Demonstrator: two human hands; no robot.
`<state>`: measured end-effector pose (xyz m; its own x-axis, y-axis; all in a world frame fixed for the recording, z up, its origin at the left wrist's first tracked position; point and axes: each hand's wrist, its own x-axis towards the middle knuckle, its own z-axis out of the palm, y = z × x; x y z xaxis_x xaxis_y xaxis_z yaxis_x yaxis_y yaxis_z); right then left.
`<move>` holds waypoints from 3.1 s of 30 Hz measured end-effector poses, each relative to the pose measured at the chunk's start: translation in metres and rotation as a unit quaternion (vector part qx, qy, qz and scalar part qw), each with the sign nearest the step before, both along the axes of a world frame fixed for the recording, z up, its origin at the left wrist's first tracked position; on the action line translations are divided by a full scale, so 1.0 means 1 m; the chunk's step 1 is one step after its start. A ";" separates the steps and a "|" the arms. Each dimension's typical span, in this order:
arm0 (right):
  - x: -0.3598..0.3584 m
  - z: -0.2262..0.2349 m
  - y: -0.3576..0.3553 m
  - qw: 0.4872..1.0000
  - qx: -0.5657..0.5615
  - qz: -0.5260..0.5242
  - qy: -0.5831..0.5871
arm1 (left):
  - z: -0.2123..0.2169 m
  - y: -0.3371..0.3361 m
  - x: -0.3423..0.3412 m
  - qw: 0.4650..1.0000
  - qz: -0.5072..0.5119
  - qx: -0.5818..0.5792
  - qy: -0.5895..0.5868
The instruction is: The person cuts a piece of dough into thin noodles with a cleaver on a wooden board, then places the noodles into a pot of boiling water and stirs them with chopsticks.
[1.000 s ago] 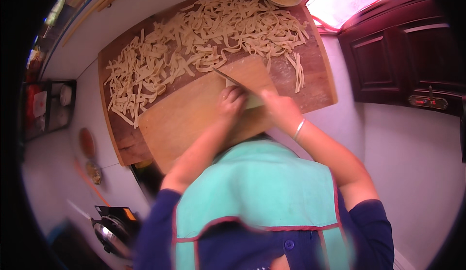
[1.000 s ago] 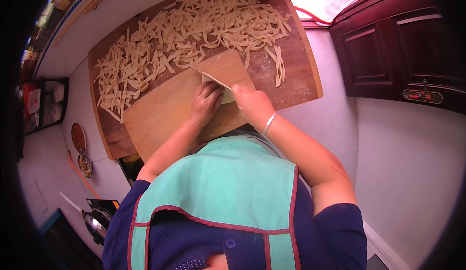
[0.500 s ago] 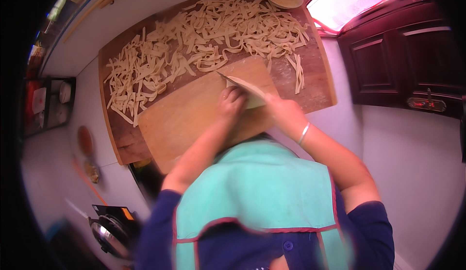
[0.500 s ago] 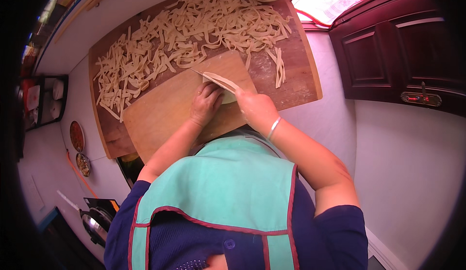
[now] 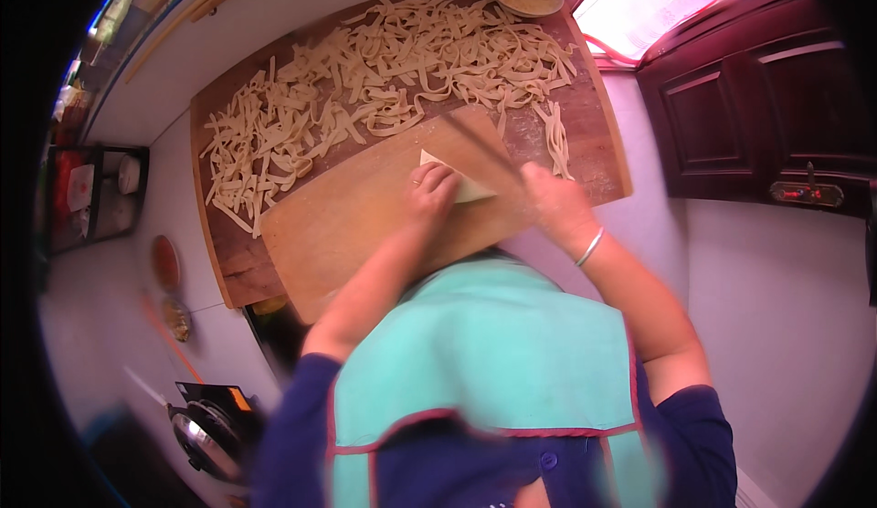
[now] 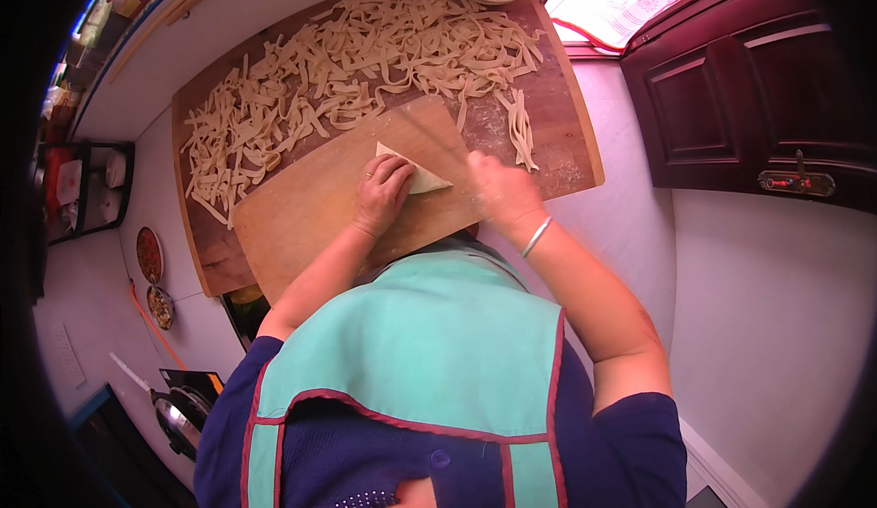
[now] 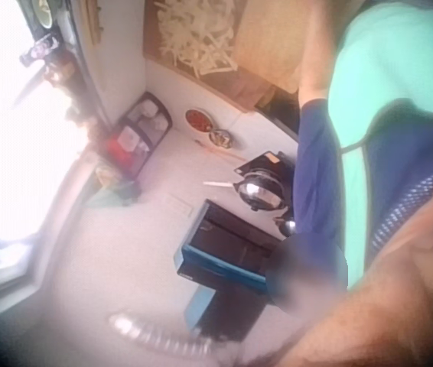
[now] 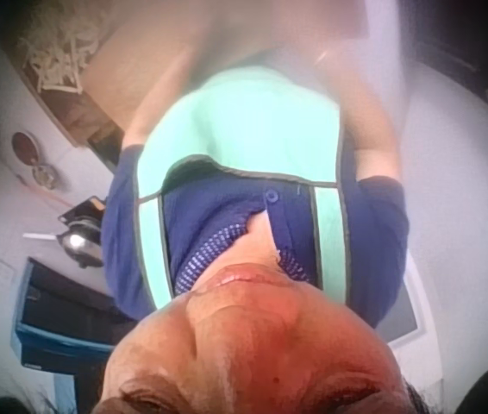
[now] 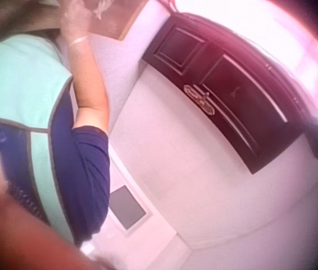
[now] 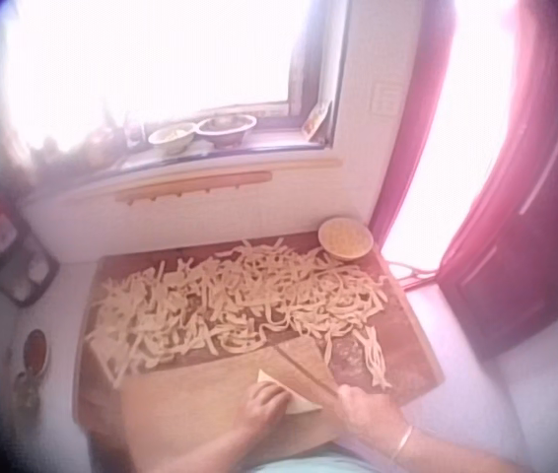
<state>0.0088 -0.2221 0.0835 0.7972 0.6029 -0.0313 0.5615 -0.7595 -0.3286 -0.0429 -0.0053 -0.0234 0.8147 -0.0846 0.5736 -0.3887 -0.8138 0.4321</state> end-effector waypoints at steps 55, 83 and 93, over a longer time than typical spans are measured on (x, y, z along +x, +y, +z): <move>-0.010 -0.015 0.047 0.998 -0.004 0.042 0.047 | -0.006 0.002 -0.007 1.000 0.013 -0.022 0.002; -0.012 -0.008 0.008 0.994 0.099 0.030 -0.023 | 0.005 0.004 -0.008 1.000 0.004 -0.012 0.025; -0.025 0.000 0.029 0.994 0.066 0.039 0.071 | 0.004 0.004 -0.012 0.999 0.011 -0.036 0.011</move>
<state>-0.0163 -0.1930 0.0840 0.7413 0.6687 -0.0573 0.5570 -0.6606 -0.5033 -0.0551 -0.0012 -0.0192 0.8288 -0.0248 0.5590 -0.3599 -0.7885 0.4987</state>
